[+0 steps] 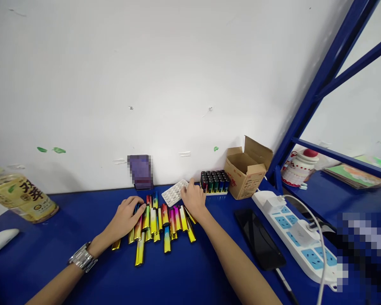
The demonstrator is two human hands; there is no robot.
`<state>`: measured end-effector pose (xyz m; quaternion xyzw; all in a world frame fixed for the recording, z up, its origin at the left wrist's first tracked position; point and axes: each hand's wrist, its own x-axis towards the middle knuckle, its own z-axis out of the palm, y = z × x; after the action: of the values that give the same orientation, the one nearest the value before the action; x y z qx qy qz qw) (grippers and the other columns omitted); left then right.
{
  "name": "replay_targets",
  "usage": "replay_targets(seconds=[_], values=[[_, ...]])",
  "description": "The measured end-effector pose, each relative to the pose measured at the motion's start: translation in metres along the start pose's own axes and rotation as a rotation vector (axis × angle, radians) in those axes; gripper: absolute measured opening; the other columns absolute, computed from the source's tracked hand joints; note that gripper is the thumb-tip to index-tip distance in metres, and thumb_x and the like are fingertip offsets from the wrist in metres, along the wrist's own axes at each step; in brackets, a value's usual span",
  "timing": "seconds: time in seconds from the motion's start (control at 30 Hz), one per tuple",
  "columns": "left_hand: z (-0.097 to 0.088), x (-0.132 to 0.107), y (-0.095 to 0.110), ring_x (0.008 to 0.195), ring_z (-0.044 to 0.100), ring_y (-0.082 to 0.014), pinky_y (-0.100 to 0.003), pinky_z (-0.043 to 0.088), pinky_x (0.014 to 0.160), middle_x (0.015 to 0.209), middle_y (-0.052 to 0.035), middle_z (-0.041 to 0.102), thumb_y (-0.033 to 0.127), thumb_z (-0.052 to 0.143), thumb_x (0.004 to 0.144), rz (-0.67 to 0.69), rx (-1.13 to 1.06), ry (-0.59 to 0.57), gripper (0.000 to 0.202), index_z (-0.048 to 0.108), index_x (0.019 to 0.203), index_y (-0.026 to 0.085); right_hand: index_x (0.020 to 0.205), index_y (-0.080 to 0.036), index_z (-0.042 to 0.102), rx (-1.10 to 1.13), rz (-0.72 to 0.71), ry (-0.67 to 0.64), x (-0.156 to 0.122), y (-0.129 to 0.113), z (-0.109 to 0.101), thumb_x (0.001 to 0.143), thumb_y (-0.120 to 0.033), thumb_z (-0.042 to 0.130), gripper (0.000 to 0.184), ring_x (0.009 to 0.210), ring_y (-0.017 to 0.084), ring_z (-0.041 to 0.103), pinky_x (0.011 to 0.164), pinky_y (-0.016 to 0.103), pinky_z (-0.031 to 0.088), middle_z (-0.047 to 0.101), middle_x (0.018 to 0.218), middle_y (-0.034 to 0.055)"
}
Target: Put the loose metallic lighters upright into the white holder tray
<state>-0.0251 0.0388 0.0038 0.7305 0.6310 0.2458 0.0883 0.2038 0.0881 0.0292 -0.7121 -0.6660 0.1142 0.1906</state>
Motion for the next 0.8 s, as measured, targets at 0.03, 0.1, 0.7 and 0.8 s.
replay_targets(seconds=[0.03,0.1,0.7,0.8], values=[[-0.001,0.000,-0.001,0.097,0.053,-0.0261,-0.045,0.040,0.089,0.103,-0.0080,0.062,0.045,0.034,0.090,-0.002,0.006,-0.001,0.032,0.056,0.091,0.021,0.113,-0.011,0.050,-0.053,-0.001,-0.020,-0.001,0.000,-0.001,0.089,-0.031,0.040,0.032,0.089,0.029,0.065,0.071,0.033,0.043,0.067,0.093,0.0179],[-0.004,-0.001,-0.002,0.098,0.052,-0.0262,-0.045,0.039,0.090,0.104,-0.0077,0.061,0.046,0.033,0.091,0.011,0.014,-0.009,0.034,0.056,0.092,0.021,0.109,-0.012,0.056,-0.137,-0.015,-0.059,-0.002,0.003,-0.002,0.086,-0.032,0.046,0.032,0.095,0.030,0.064,0.074,0.035,0.044,0.066,0.098,0.0198],[-0.041,0.076,-0.004,0.075,0.056,-0.0179,-0.028,0.042,0.065,0.078,-0.0021,0.058,0.050,0.032,0.085,-0.082,-0.425,0.173,0.035,0.051,0.085,0.020,0.094,-0.014,0.066,-0.212,-0.080,-0.029,-0.009,0.009,-0.011,0.089,-0.033,0.040,0.032,0.090,0.030,0.065,0.071,0.034,0.045,0.068,0.089,0.0165],[-0.041,0.058,0.009,0.068,0.054,-0.0179,-0.030,0.041,0.065,0.071,-0.0004,0.055,0.048,0.034,0.086,0.015,-0.290,0.046,0.031,0.049,0.081,0.021,0.094,-0.015,0.066,-0.209,-0.120,-0.020,-0.014,0.009,-0.014,0.089,-0.033,0.040,0.032,0.087,0.029,0.066,0.070,0.033,0.043,0.069,0.087,0.0149]])
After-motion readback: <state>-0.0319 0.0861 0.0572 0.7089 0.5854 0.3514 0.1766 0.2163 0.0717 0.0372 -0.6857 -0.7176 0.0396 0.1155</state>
